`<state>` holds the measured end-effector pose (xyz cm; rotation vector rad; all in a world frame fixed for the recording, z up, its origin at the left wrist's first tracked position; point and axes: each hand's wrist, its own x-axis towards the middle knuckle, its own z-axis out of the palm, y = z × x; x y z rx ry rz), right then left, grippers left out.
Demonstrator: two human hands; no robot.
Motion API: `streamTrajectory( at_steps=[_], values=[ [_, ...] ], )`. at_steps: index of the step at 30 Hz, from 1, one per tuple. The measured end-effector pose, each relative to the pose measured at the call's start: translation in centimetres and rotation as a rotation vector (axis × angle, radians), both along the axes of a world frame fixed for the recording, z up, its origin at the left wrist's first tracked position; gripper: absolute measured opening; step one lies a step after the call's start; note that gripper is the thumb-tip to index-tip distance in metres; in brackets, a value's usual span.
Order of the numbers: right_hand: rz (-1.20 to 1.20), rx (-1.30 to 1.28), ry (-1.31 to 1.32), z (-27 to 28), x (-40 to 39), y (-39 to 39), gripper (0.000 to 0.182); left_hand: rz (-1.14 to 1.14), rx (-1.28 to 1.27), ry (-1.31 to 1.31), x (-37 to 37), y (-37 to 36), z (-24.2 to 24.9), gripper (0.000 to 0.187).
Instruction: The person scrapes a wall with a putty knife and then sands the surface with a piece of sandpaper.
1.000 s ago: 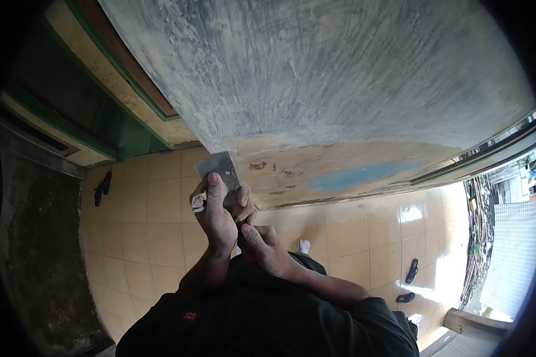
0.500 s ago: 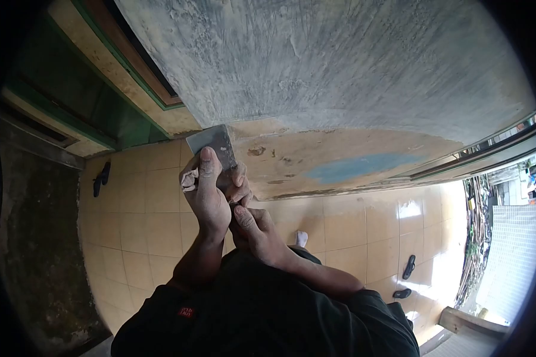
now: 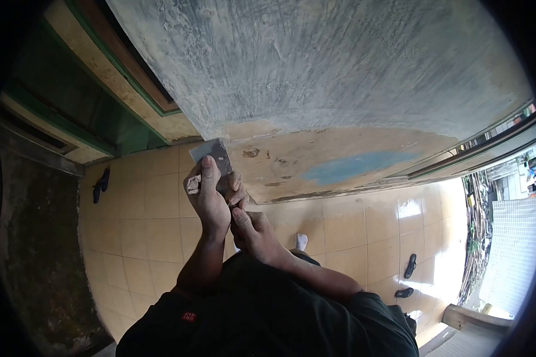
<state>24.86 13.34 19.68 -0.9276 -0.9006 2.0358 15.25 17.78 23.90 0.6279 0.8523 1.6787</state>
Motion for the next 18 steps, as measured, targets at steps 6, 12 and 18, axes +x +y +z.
streamTrajectory(
  at_steps=[6, 12, 18],
  values=[
    [-0.004, 0.005, -0.016, -0.2, 0.1, -0.2, 0.041, 0.009, 0.027, -0.034, -0.1, 0.0, -0.7, 0.034],
    [-0.038, 0.091, -0.031, -1.0, -0.7, -0.6, 0.040, 0.009, -0.032, -0.021, -0.2, -0.2, -0.1, 0.034],
    [-0.075, 0.131, -0.081, 0.2, -1.0, -0.1, 0.041, -0.009, 0.032, 0.030, -0.3, 0.1, 0.2, 0.035]
  ],
)
